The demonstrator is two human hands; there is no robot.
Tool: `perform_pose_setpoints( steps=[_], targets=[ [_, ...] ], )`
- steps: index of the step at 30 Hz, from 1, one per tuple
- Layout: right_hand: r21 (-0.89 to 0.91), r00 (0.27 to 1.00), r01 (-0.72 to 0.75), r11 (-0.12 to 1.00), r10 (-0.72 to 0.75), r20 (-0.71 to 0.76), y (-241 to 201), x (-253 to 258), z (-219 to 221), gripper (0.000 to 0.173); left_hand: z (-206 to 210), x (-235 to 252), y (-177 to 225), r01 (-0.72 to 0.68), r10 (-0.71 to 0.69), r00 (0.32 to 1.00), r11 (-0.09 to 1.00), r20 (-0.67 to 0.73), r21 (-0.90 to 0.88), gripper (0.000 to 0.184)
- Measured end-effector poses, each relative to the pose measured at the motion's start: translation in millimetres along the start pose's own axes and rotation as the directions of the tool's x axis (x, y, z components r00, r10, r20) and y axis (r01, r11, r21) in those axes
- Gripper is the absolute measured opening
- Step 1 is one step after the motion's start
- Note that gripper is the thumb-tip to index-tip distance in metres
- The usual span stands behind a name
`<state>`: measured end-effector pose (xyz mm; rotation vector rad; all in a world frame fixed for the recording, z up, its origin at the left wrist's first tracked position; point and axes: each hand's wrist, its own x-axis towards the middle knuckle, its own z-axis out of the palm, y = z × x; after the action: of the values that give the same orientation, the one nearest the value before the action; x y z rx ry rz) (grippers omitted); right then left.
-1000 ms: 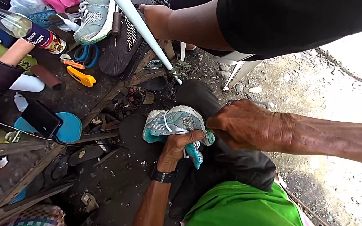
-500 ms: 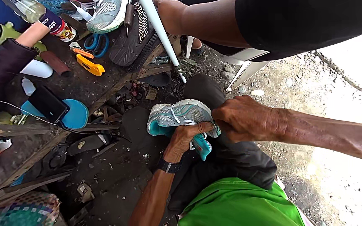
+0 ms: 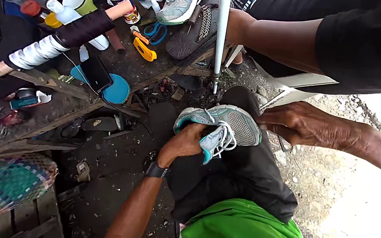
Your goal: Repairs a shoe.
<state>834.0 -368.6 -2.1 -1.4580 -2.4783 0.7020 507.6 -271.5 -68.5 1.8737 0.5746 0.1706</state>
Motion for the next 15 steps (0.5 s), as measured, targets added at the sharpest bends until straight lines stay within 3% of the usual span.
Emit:
perform_pose_setpoints(
  steps=[2, 4, 8, 10, 12, 15],
  targets=[
    [-0.002, 1.0, -0.017, 1.0, 0.017, 0.0, 0.4, -2.0, 1.0, 0.034, 7.7, 4.6, 2.5, -0.003, 0.011, 0.999, 0.98, -0.041, 0.197, 0.037],
    [-0.016, 0.999, -0.042, 0.999, 0.041, -0.011, 0.3, -5.7, 1.0, 0.036, 19.2, 8.9, -0.4, -0.02, 0.055, 0.991, 0.962, -0.12, 0.273, 0.026],
    [-0.014, 0.997, -0.066, 0.998, 0.066, -0.031, 0.6, -13.3, 0.0, 0.036, 12.8, -0.5, -4.9, -0.073, 0.07, 0.968, 0.997, -0.241, -0.001, 0.019],
    [0.005, 0.996, -0.074, 0.997, 0.074, -0.04, 1.2, -18.5, 0.5, 0.036, 2.2, -14.9, -2.5, -0.059, 0.026, 0.976, 0.987, -0.216, -0.149, 0.019],
    [0.016, 0.995, -0.085, 0.996, 0.086, -0.041, 1.5, -20.4, 0.0, 0.036, -6.0, -25.9, 3.2, -0.014, -0.005, 0.987, 0.993, -0.16, -0.115, 0.018],
    [0.03, 0.994, -0.092, 0.995, 0.093, -0.054, 3.0, -21.4, 0.5, 0.034, -10.4, -40.5, 13.3, 0.022, -0.003, 0.985, 0.994, -0.175, 0.108, 0.02]
  ],
)
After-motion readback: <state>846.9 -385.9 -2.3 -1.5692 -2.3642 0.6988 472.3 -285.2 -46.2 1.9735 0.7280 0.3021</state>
